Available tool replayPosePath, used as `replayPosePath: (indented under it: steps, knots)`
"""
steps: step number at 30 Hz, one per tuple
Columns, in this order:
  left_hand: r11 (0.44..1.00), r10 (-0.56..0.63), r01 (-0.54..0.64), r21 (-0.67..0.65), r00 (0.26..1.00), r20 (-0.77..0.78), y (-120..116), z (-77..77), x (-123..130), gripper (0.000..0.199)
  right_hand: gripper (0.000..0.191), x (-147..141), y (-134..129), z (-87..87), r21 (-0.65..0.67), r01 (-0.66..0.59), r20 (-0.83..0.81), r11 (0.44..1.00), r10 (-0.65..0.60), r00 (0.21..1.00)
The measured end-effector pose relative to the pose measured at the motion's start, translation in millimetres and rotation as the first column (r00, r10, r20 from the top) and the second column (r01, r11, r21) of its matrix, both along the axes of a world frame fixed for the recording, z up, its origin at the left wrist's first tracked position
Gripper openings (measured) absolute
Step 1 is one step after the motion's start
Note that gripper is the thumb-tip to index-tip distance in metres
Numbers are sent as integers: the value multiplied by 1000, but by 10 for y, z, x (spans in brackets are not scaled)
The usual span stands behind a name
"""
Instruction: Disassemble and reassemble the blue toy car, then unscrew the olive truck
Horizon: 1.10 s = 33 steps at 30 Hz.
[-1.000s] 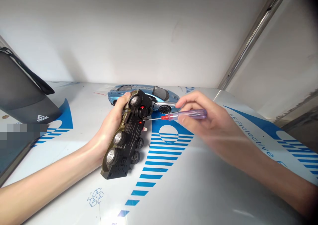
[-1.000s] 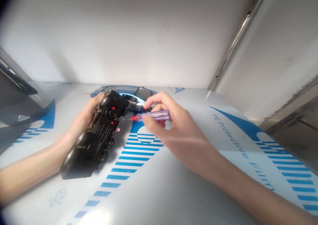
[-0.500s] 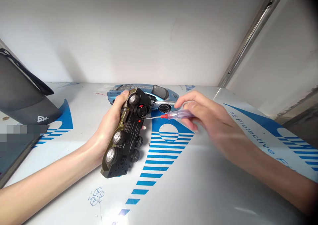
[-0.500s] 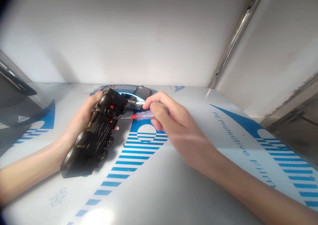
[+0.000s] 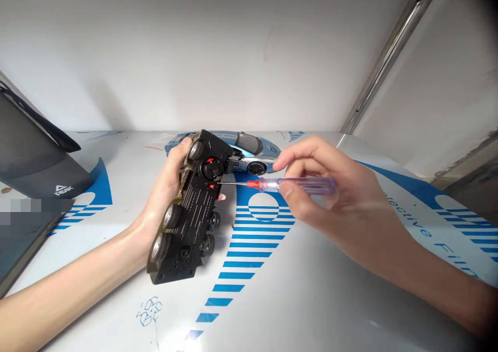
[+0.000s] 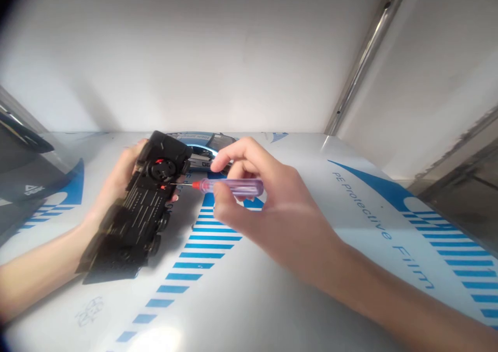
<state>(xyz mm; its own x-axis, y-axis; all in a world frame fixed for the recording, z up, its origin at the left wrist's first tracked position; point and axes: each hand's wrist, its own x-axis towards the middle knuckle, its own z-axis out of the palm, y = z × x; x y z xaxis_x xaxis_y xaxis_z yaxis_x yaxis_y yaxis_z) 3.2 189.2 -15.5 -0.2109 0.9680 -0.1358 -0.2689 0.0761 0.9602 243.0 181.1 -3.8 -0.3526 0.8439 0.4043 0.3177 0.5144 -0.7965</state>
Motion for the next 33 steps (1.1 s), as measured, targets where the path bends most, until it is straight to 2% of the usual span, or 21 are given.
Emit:
replayPosePath:
  steps: [4, 9, 14, 19, 21, 26, 29, 33]
  knots:
    - [997, -76, 76, 31, 997, 19, -26, -9, 2, 48, 11, 21, -47, 3, 56, -43, -11, 997, 43, 999]
    - [997, -79, 79, 26, 997, 6, -27, -35, -18, 57, 25, 58, -38, -24, 134, -49, -3, 990, 49, 999]
    - [984, -180, 180, -14, 984, -6, 33, -68, -116, 61, 21, 58, -45, 29, 198, -77, 36, 977, 71, 997]
    - [992, -121, 122, -32, 992, 23, 28, -62, -123, 58, 21, 39, -32, 58, 227, -84, 45, 970, 75, 996]
    - [994, -100, 101, -49, 995, 23, -5, -37, -75, 57, 19, 30, -32, 62, 204, -76, 31, 976, 71, 997]
    - [999, 34, -33, 16, 999, -39, -105, 58, 100, 43, 12, 6, -70, 92, 139, -42, 11, 989, 41, 999]
    - [999, 36, -33, 35, 997, -73, -119, 75, 138, 45, 10, 0, -84, 102, 137, -45, 16, 990, 43, 999]
    - [1000, 24, -25, -14, 997, -71, -116, 69, 115, 42, 10, -1, -81, 95, 127, -48, 9, 991, 47, 999]
